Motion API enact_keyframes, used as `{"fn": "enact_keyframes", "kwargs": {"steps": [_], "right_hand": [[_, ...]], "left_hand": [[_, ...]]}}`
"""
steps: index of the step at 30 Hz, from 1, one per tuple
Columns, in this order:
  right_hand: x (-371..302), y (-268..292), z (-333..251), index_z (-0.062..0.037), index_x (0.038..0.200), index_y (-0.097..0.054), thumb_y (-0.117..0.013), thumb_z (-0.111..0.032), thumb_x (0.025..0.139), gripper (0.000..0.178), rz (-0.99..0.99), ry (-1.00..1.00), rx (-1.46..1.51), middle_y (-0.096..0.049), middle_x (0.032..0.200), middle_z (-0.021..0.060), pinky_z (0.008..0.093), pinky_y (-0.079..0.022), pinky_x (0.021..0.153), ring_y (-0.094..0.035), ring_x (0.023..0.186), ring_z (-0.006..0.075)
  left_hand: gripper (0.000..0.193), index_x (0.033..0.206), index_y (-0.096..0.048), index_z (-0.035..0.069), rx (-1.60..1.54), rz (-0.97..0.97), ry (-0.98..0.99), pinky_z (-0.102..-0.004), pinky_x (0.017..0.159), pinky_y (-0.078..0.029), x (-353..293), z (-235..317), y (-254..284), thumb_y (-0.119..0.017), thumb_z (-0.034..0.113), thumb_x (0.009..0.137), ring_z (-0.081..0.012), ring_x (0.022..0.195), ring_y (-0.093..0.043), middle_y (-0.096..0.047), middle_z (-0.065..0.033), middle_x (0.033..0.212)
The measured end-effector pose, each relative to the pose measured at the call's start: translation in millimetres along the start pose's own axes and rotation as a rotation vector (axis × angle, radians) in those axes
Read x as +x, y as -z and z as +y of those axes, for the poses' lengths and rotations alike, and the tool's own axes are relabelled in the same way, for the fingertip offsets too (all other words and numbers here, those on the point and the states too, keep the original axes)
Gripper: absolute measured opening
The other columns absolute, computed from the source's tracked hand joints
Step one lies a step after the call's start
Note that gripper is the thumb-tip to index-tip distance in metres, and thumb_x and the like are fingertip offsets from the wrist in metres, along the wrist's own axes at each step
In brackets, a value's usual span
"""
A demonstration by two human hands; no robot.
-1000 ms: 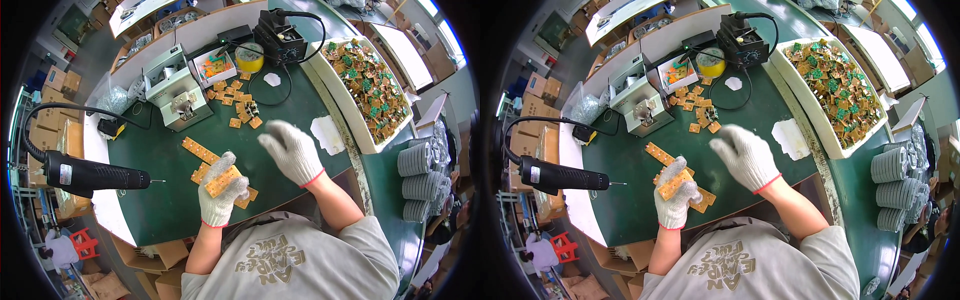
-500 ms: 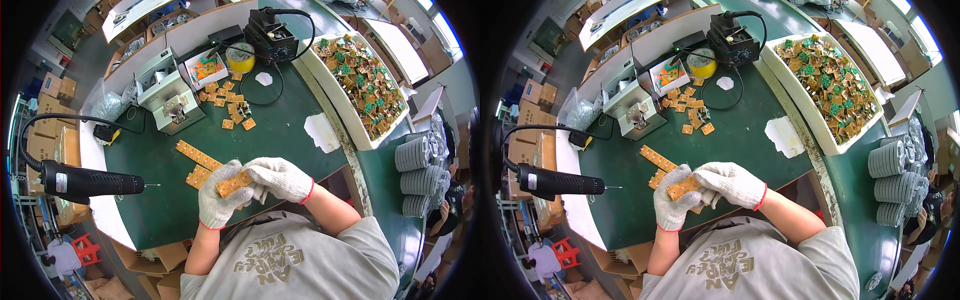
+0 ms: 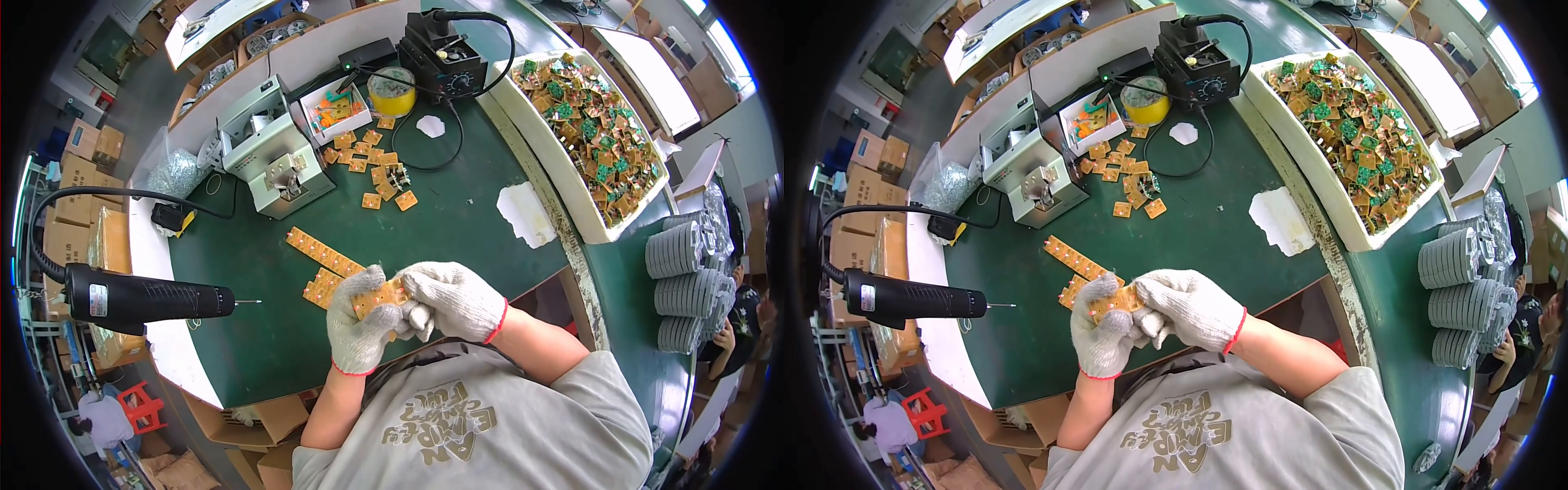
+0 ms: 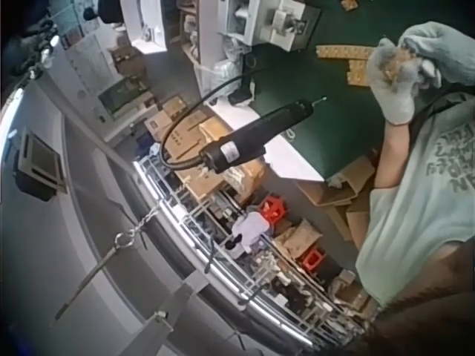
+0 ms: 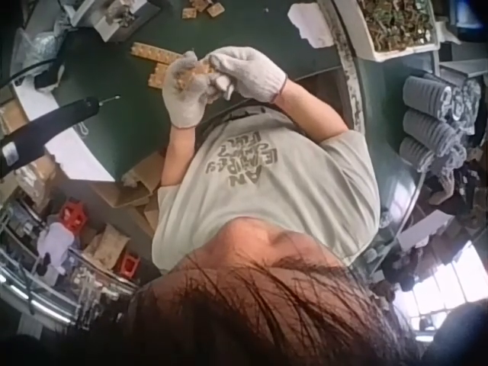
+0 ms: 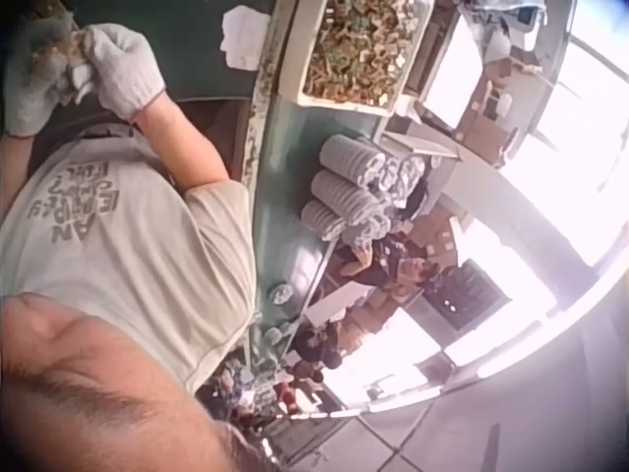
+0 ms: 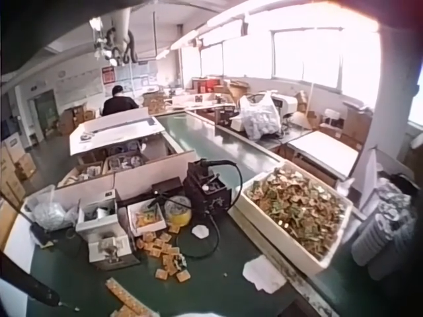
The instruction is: The person breaks circuit board panels into strips and separates them into individual pieces by hand, then takes off their gloves.
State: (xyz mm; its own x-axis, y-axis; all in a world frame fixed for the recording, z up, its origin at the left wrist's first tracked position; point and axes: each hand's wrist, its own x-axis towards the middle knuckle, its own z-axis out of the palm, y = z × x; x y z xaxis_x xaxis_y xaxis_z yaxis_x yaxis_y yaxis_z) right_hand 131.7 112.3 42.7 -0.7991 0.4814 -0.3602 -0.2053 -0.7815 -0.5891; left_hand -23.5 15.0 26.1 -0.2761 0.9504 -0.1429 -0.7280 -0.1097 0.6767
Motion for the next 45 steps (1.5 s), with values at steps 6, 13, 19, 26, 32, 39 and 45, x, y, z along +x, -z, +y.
{"fn": "enact_keyframes", "kwargs": {"steps": [6,13,19,26,32,39,45], "right_hand": [[15.2,0.1,-21.8,-0.001,0.112,-0.069,-0.059,-0.023,0.106,0.025,0.141,0.045,-0.161,-0.072,0.086,0.0101,0.0262,-0.053,0.055,-0.064,0.064,0.0141],[46.5,25.9,-62.3,-0.0051,0.114,-0.07,-0.066,-0.024,0.102,0.023,0.52,0.366,-1.719,-0.071,0.079,0.0042,0.0271,-0.05,0.053,-0.062,0.058,0.0107],[10.0,-9.9,-57.2,-0.0028,0.111,-0.069,-0.063,-0.024,0.105,0.023,0.238,0.115,-0.657,-0.069,0.079,0.0045,0.0245,-0.052,0.054,-0.061,0.06,0.0106],[7.0,-2.0,-28.2,-0.0017,0.109,-0.069,-0.062,-0.022,0.105,0.022,0.062,0.018,-0.448,-0.069,0.083,0.0047,0.0221,-0.051,0.052,-0.06,0.059,0.0094],[2.6,-5.6,-30.3,-0.0007,0.109,-0.068,-0.061,-0.021,0.105,0.022,0.062,-0.011,-0.36,-0.07,0.084,0.0078,0.0218,-0.051,0.052,-0.062,0.059,0.0093],[5.6,5.7,-2.9,0.0013,0.11,-0.067,-0.061,-0.02,0.105,0.022,0.067,-0.018,-0.064,-0.07,0.083,0.0094,0.0221,-0.05,0.051,-0.061,0.059,0.0098],[6.3,8.6,-6.8,0.0017,0.112,-0.067,-0.062,-0.021,0.105,0.024,0.082,0.016,-0.037,-0.07,0.082,0.0089,0.0223,-0.049,0.05,-0.061,0.06,0.0104]], "left_hand": [[0.05,0.132,-0.059,0.002,-0.077,0.048,-0.041,-0.0291,0.059,-0.056,9.8,-2.5,2.8,-0.074,-0.009,0.085,-0.0206,0.07,-0.063,-0.066,-0.0154,0.1],[0.054,0.136,-0.059,0.003,0.252,0.149,-0.022,-0.0302,0.067,-0.06,14.0,10.1,-6.0,-0.073,-0.012,0.086,-0.0198,0.073,-0.066,-0.067,-0.0129,0.101],[0.061,0.141,-0.056,0.001,0.311,0.07,-0.028,-0.0318,0.071,-0.061,7.0,13.1,3.4,-0.075,-0.012,0.084,-0.0183,0.08,-0.067,-0.069,-0.0134,0.113],[0.061,0.14,-0.058,-0.001,0.458,0.032,-0.199,-0.0307,0.076,-0.063,13.3,2.9,-5.2,-0.078,-0.01,0.083,-0.0174,0.089,-0.069,-0.07,-0.0153,0.123],[0.056,0.135,-0.062,-0.002,0.495,0.016,-0.009,-0.029,0.076,-0.062,8.8,14.9,-3.3,-0.079,-0.009,0.083,-0.0182,0.093,-0.07,-0.071,-0.0156,0.122],[0.052,0.132,-0.065,-0.003,0.315,0.076,-0.005,-0.0295,0.074,-0.062,6.4,2.3,-7.6,-0.081,-0.006,0.083,-0.0199,0.091,-0.071,-0.072,-0.0159,0.121],[0.05,0.13,-0.066,-0.002,0.459,0.052,-0.109,-0.03,0.078,-0.06,11.7,0.1,-2.5,-0.082,-0.003,0.083,-0.02,0.091,-0.071,-0.072,-0.015,0.12]]}}
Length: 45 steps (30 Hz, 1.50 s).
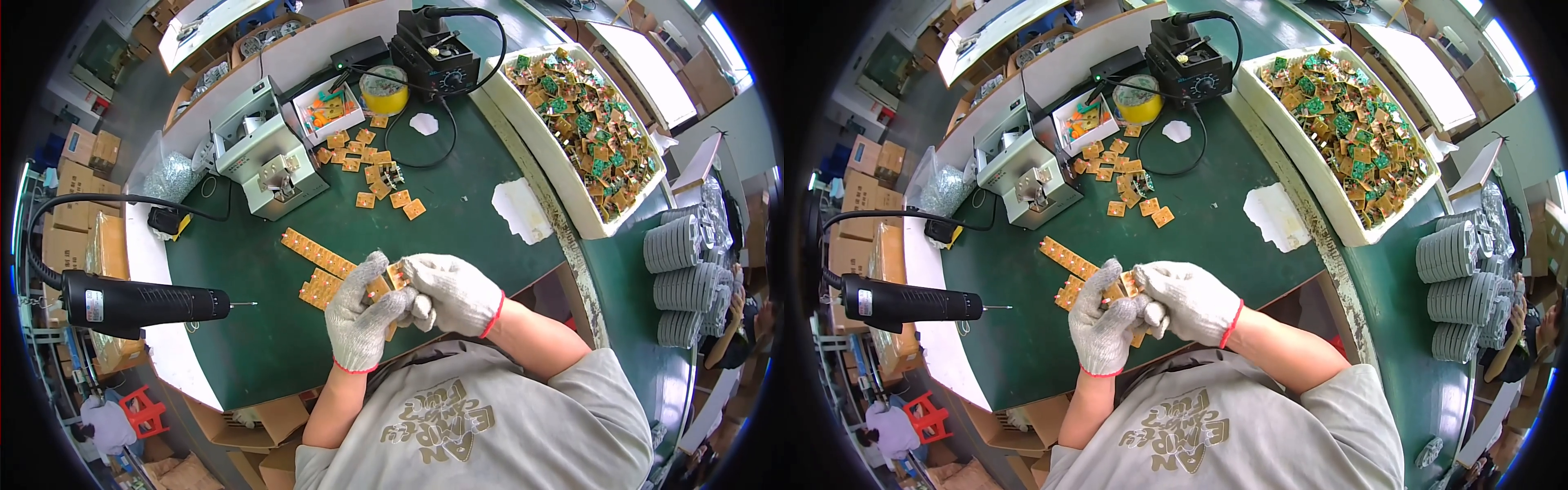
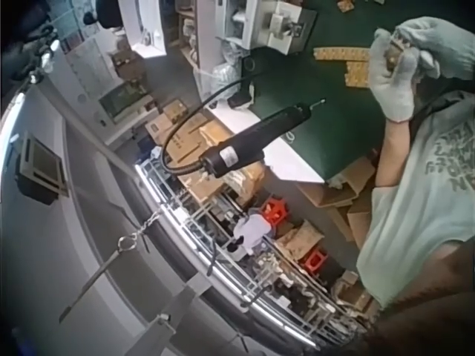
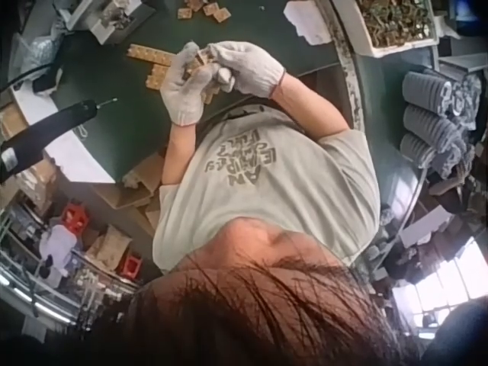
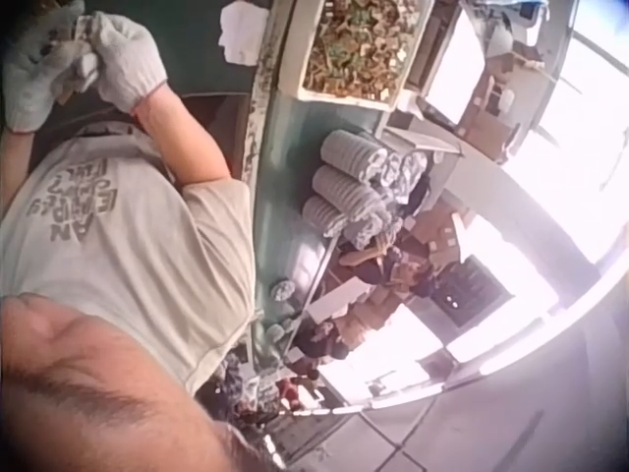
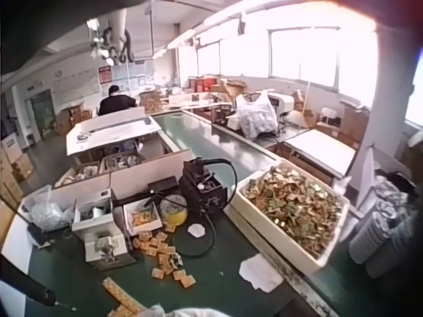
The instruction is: The person breaks circuit board panels into strips and separates them into individual pieces by hand, then takes off their gloves.
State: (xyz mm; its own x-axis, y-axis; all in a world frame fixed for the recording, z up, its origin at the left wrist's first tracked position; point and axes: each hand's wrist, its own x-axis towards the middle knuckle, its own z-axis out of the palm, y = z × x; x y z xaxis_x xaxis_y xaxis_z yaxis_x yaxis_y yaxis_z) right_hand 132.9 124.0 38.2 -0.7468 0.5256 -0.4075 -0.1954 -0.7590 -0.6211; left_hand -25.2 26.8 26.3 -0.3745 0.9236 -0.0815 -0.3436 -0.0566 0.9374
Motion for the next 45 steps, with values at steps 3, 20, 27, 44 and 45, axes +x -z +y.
{"fn": "enact_keyframes", "kwargs": {"steps": [3,20,27,44,45], "right_hand": [[3.3,6.6,-21.2,0.0,0.113,-0.068,-0.064,-0.026,0.104,0.028,0.141,0.111,-0.373,-0.07,0.082,0.0079,0.0233,-0.049,0.051,-0.062,0.06,0.011],[-14.9,-14.6,-2.4,-0.0061,0.116,-0.067,-0.084,-0.036,0.076,0.053,0.209,0.591,-1.636,-0.069,0.098,0.0128,0.0401,-0.054,0.074,-0.066,0.081,0.0328],[-11.4,-7.7,17.7,-0.0107,0.112,-0.067,-0.086,-0.042,0.068,0.057,0.168,0.697,-1.804,-0.064,0.114,0.01,0.0405,-0.051,0.081,-0.064,0.09,0.0289],[2.2,22.1,-14.1,-0.0049,0.104,-0.074,-0.086,-0.031,0.077,0.04,0.207,0.856,-1.452,-0.072,0.106,0.0096,0.0359,-0.053,0.077,-0.067,0.086,0.027],[0.1,20.6,-17.0,-0.0042,0.104,-0.074,-0.087,-0.03,0.076,0.04,0.17,0.86,-1.358,-0.072,0.106,0.0096,0.0357,-0.054,0.076,-0.067,0.085,0.0268]], "left_hand": [[0.051,0.133,-0.064,0.0,0.578,-0.033,-0.037,-0.0297,0.084,-0.057,20.7,21.3,1.8,-0.082,0.008,0.085,-0.0198,0.096,-0.072,-0.072,-0.0152,0.121],[0.057,0.139,-0.059,0.002,1.036,0.2,-0.016,-0.0296,0.063,-0.049,51.6,61.0,26.2,-0.078,0.028,0.092,-0.0179,0.062,-0.056,-0.065,-0.0061,0.079],[0.051,0.137,-0.06,-0.002,0.553,0.389,-0.086,-0.0238,0.059,-0.047,-0.2,51.5,46.7,-0.077,0.006,0.091,-0.0123,0.061,-0.052,-0.064,-0.0035,0.078],[0.021,0.101,-0.075,-0.002,0.908,-0.085,-0.225,-0.0275,0.057,-0.048,-23.7,53.5,25.8,-0.082,0.013,0.087,-0.0116,0.06,-0.056,-0.067,-0.0024,0.074],[0.021,0.101,-0.075,-0.002,0.907,-0.086,-0.228,-0.0275,0.057,-0.048,-19.4,52.4,24.4,-0.082,0.013,0.087,-0.0116,0.06,-0.056,-0.067,-0.0024,0.074]]}}
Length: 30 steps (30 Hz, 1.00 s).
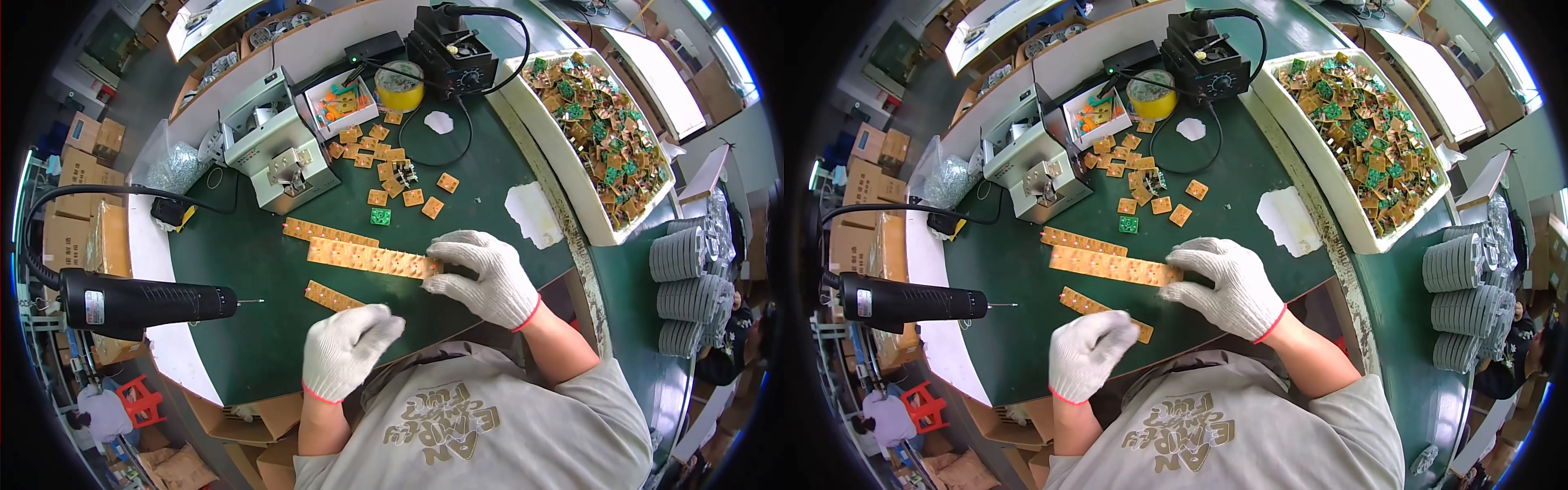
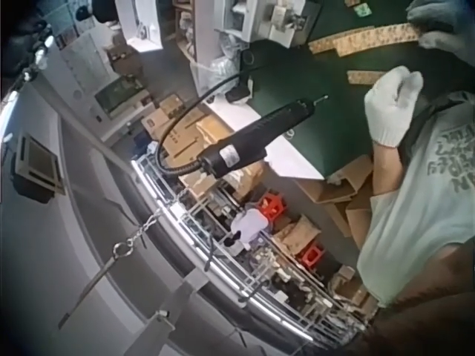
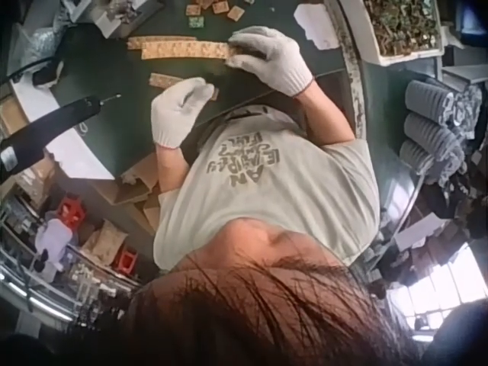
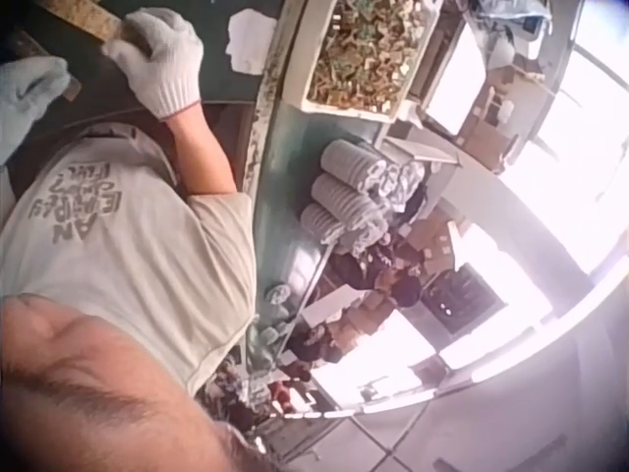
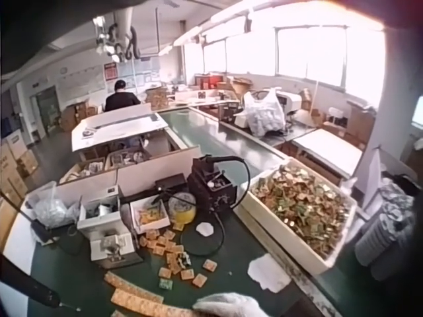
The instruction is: The person breaks circuit board panels into strips and separates them into individual pieces by hand, then takes off their gloves.
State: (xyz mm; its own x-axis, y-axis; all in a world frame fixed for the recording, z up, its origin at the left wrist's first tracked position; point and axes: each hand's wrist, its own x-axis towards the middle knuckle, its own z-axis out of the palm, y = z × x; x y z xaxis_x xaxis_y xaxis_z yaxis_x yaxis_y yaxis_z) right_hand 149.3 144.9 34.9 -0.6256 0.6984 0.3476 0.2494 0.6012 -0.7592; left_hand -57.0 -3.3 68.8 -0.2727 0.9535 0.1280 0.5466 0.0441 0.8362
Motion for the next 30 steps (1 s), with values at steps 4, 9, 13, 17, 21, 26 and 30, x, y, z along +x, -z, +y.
{"fn": "enact_keyframes", "kwargs": {"steps": [4,9,13,17,21,26,30], "right_hand": [[2.3,9.1,-9.9,-0.0028,0.105,-0.073,-0.086,-0.027,0.079,0.038,-0.035,0.006,0.226,-0.073,0.106,0.01,0.0343,-0.054,0.074,-0.067,0.084,0.0249],[2.4,0.4,-20.2,-0.0031,0.106,-0.071,-0.078,-0.028,0.091,0.029,-0.133,-0.15,0.545,-0.071,0.103,0.012,0.0304,-0.054,0.069,-0.066,0.08,0.0193],[-8.6,-15.1,-22.7,-0.0029,0.108,-0.068,-0.067,-0.03,0.101,0.028,0.059,-0.717,1.189,-0.07,0.093,0.0134,0.026,-0.051,0.059,-0.063,0.07,0.0151],[-9.3,-9.9,-28.2,-0.0026,0.109,-0.064,-0.055,-0.034,0.107,0.033,-0.198,-0.862,1.217,-0.067,0.079,0.0115,0.021,-0.041,0.047,-0.054,0.056,0.0095],[-2.9,0.7,-35.2,-0.0055,0.101,-0.061,-0.057,-0.034,0.106,0.03,-0.238,-0.848,1.054,-0.063,0.07,0.0071,0.0204,-0.034,0.043,-0.045,0.05,0.008],[-0.8,-3.7,-38.6,-0.004,0.1,-0.06,-0.055,-0.033,0.108,0.03,-0.174,-0.909,1.191,-0.064,0.07,0.0083,0.0206,-0.032,0.041,-0.046,0.047,0.0085],[-2.7,-13.1,-39.1,-0.0067,0.098,-0.059,-0.056,-0.034,0.107,0.029,-0.103,-0.975,1.301,-0.062,0.068,0.0067,0.0206,-0.028,0.039,-0.043,0.045,0.0077]], "left_hand": [[0.036,0.113,-0.07,0.0,-0.633,-0.268,0.439,-0.0276,0.061,-0.051,18.5,-13.4,-9.6,-0.086,0.01,0.082,-0.0147,0.068,-0.062,-0.071,-0.0072,0.093],[0.052,0.123,-0.064,0.001,-1.044,-0.329,0.244,-0.0281,0.068,-0.056,26.7,-34.6,-23.1,-0.088,0.004,0.078,-0.018,0.078,-0.066,-0.069,-0.0105,0.111],[0.061,0.129,-0.059,0.001,-1.276,-0.04,0.199,-0.0293,0.072,-0.059,14.6,-36.3,-40.7,-0.088,-0.001,0.076,-0.0203,0.085,-0.067,-0.066,-0.0113,0.119],[0.059,0.129,-0.06,0.0,-0.977,-0.033,0.18,-0.0336,0.076,-0.061,9.1,-32.1,-49.7,-0.088,-0.003,0.076,-0.022,0.088,-0.067,-0.067,-0.0128,0.117],[0.058,0.131,-0.06,0.0,-0.892,-0.08,0.004,-0.0346,0.074,-0.061,8.8,-48.1,-49.8,-0.086,-0.003,0.079,-0.0239,0.088,-0.067,-0.068,-0.0141,0.116],[0.055,0.133,-0.06,0.001,-1.19,-0.082,0.078,-0.0348,0.072,-0.06,6.9,-50.1,-64.7,-0.082,-0.003,0.083,-0.0253,0.089,-0.068,-0.068,-0.0149,0.113],[0.053,0.135,-0.06,0.003,-1.356,-0.081,0.138,-0.0343,0.071,-0.059,6.4,-42.2,-71.0,-0.079,-0.001,0.086,-0.0251,0.089,-0.068,-0.068,-0.0146,0.111]]}}
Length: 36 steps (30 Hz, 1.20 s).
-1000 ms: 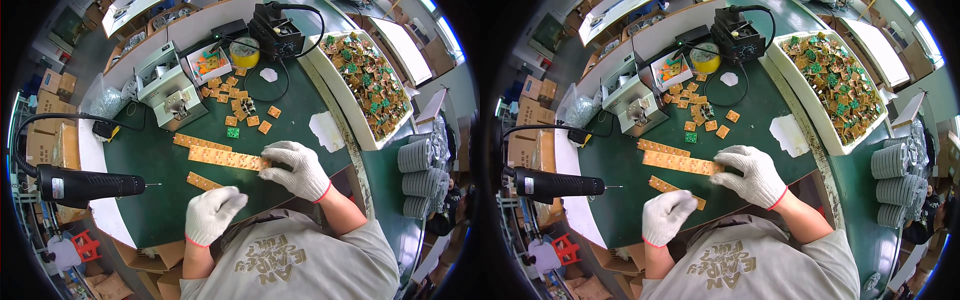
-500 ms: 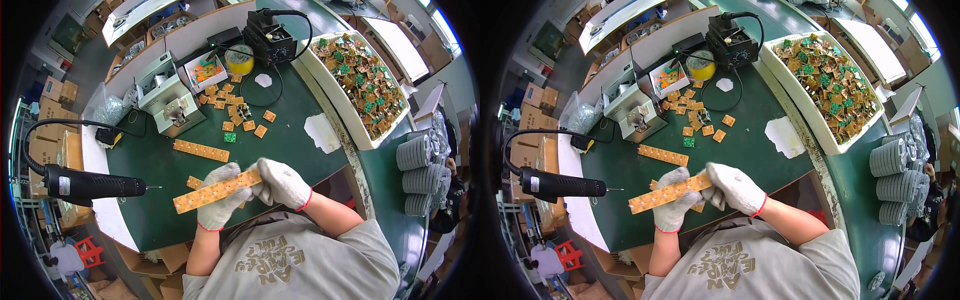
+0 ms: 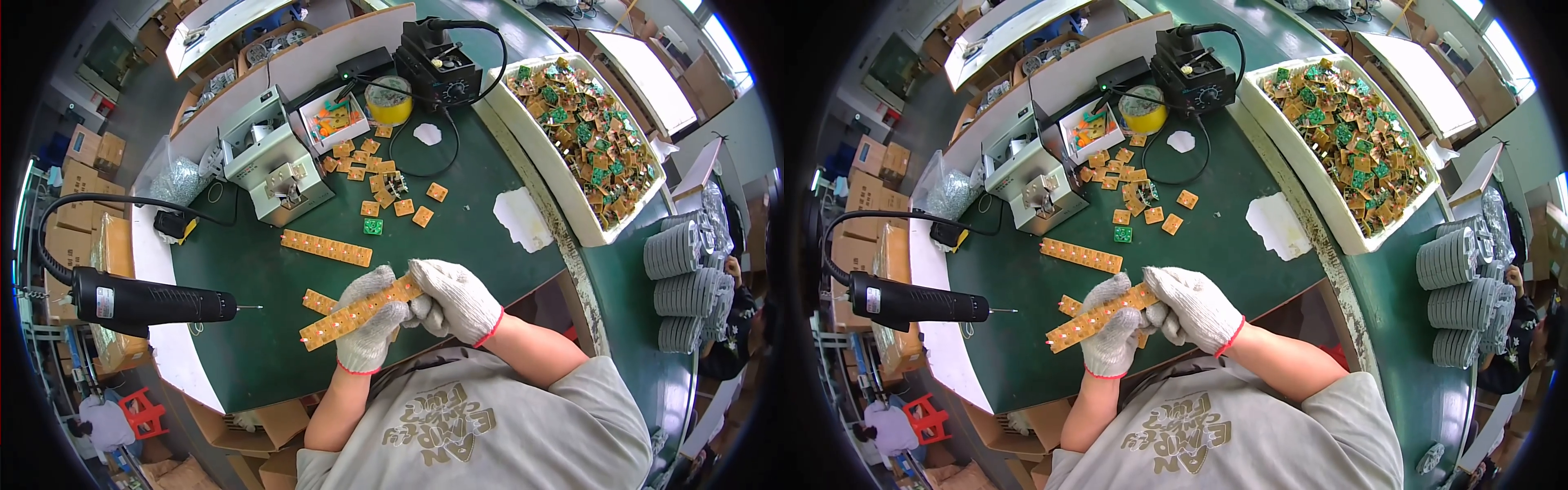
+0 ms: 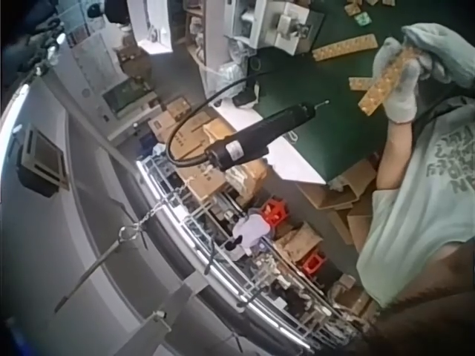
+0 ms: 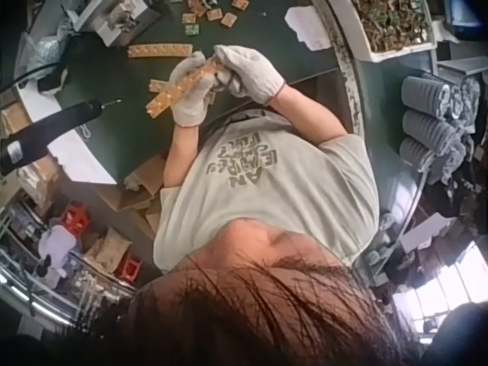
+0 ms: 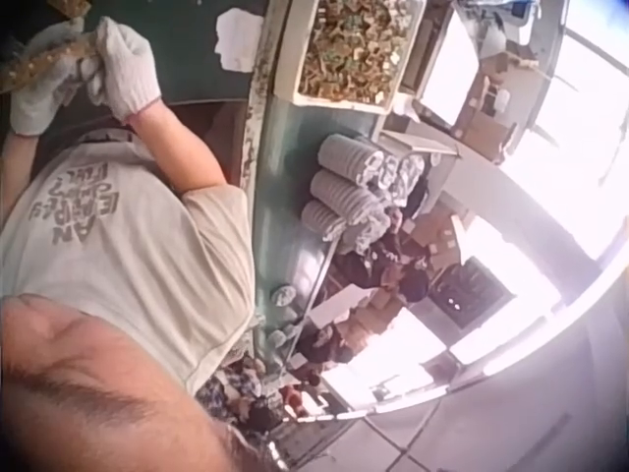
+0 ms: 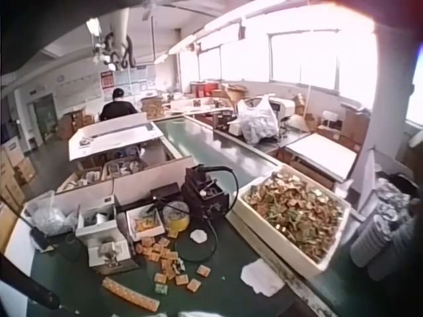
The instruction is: The person breaks circuit board panels into strips and separates them into individual pieces by hand, then takes off their gloves.
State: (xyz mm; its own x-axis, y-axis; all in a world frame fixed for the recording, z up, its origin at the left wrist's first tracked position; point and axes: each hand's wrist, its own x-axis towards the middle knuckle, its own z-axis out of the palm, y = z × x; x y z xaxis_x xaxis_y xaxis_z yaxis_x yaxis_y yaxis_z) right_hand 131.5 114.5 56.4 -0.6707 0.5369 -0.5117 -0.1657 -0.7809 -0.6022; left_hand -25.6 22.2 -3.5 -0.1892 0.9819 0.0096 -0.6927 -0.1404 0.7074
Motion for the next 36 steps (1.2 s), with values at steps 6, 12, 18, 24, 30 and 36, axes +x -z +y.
{"fn": "enact_keyframes", "kwargs": {"steps": [6,12,18,24,30,36], "right_hand": [[8.6,4.2,14.9,-0.0111,0.096,-0.058,-0.058,-0.036,0.107,0.027,0.042,-0.007,0.104,-0.059,0.066,0.0041,0.0209,-0.023,0.038,-0.04,0.044,0.0064],[5.3,1.3,16.6,-0.0104,0.091,-0.058,-0.059,-0.037,0.107,0.031,-0.026,-0.008,0.21,-0.06,0.067,0.0031,0.0226,-0.031,0.041,-0.046,0.048,0.0075],[27.2,12.2,-14.0,-0.0055,0.091,-0.062,-0.061,-0.036,0.105,0.034,0.185,0.187,-0.678,-0.067,0.073,0.0066,0.0267,-0.043,0.046,-0.056,0.051,0.0153],[46.0,28.6,-26.1,-0.0029,0.096,-0.066,-0.069,-0.043,0.096,0.04,0.512,0.561,-1.597,-0.069,0.077,0.009,0.0362,-0.052,0.057,-0.063,0.059,0.0288],[43.8,27.2,-29.9,-0.0029,0.11,-0.066,-0.073,-0.046,0.091,0.048,0.648,0.49,-1.655,-0.069,0.082,0.0109,0.0402,-0.053,0.064,-0.067,0.07,0.0348],[63.5,15.4,-37.7,-0.0037,0.118,-0.063,-0.074,-0.044,0.09,0.051,0.662,0.541,-1.726,-0.068,0.085,0.0103,0.0387,-0.054,0.068,-0.067,0.075,0.032]], "left_hand": [[0.049,0.136,-0.059,0.006,-0.076,-0.001,0.009,-0.0341,0.07,-0.058,1.3,3.9,-11.3,-0.075,0.0,0.09,-0.0248,0.089,-0.068,-0.067,-0.014,0.11],[0.049,0.137,-0.058,0.006,-0.046,0.075,-0.042,-0.0333,0.068,-0.059,-3.3,2.1,-16.1,-0.075,0.003,0.092,-0.0241,0.084,-0.068,-0.067,-0.0128,0.11],[0.047,0.136,-0.062,0.012,0.049,0.113,-0.032,-0.0334,0.065,-0.056,-1.7,7.8,-5.4,-0.077,0.007,0.092,-0.0214,0.076,-0.066,-0.067,-0.0086,0.109],[0.053,0.136,-0.059,0.005,0.153,0.18,-0.046,-0.0343,0.068,-0.059,-3.8,18.2,-14.1,-0.079,0.002,0.087,-0.0215,0.072,-0.066,-0.065,-0.0113,0.107],[0.052,0.137,-0.06,0.006,0.249,0.191,-0.069,-0.0338,0.065,-0.058,-8.9,22.7,-16.0,-0.08,0.006,0.089,-0.0193,0.07,-0.064,-0.064,-0.0112,0.111],[0.057,0.137,-0.058,0.004,0.275,0.207,-0.027,-0.0336,0.071,-0.059,0.3,23.3,-21.2,-0.082,0.002,0.085,-0.0192,0.074,-0.066,-0.066,-0.0102,0.104]]}}
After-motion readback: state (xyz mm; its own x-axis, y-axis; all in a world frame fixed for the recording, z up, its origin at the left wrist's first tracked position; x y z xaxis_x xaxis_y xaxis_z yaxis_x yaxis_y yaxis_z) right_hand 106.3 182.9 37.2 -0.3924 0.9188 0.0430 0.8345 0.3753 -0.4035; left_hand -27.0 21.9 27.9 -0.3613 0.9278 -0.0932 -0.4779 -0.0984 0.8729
